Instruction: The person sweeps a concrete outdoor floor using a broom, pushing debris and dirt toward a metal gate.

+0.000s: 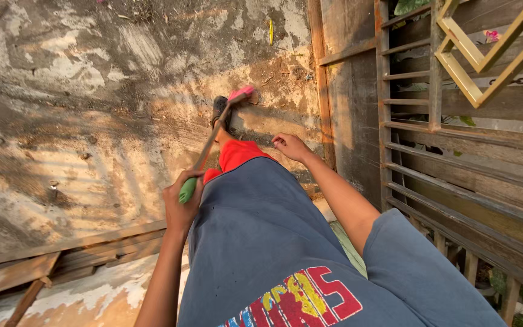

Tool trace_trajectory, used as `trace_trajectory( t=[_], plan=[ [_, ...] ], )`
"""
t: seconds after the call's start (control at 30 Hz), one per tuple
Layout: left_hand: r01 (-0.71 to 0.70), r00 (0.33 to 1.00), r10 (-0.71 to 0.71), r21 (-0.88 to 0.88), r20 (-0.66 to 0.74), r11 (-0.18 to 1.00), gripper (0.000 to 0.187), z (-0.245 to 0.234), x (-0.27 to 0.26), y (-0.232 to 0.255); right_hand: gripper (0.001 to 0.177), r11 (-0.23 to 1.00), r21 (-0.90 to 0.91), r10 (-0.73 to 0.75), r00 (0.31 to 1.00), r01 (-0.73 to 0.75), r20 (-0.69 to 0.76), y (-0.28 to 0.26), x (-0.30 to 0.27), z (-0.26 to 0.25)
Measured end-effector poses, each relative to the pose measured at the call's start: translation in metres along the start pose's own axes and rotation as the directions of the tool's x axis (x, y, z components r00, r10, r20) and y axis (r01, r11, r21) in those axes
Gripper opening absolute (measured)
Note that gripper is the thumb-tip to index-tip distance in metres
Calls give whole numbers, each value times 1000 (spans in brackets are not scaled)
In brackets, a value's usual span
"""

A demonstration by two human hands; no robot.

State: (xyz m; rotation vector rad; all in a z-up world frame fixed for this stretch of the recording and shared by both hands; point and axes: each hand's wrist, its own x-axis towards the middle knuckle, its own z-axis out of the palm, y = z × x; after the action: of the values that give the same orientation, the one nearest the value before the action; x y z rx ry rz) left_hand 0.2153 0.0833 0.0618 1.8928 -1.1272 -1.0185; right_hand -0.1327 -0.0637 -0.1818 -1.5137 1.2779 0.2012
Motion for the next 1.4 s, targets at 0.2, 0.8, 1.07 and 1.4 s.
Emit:
trace_trajectory(
  t=[0.2, 0.8, 1.07, 1.4],
  plan=[
    [81, 993, -79, 17, -92, 997, 15, 21, -80, -24, 29, 991, -124, 50, 996, -42, 67, 92, -63, 32],
    [-16, 971, 4, 52, 237, 999, 15, 137, -93, 88, 29, 984, 71, 165, 986, -164, -11, 214, -153, -12],
    [-185, 841, 140, 34, 522, 982, 28, 255, -80, 185, 73, 966, 258, 35, 996, -14, -78, 199, -137, -59],
    [-377, 724, 233, 91, 649, 922, 24, 345, -83, 236, 85, 978, 176, -55, 948, 115, -314, 135, -162, -144]
  ],
)
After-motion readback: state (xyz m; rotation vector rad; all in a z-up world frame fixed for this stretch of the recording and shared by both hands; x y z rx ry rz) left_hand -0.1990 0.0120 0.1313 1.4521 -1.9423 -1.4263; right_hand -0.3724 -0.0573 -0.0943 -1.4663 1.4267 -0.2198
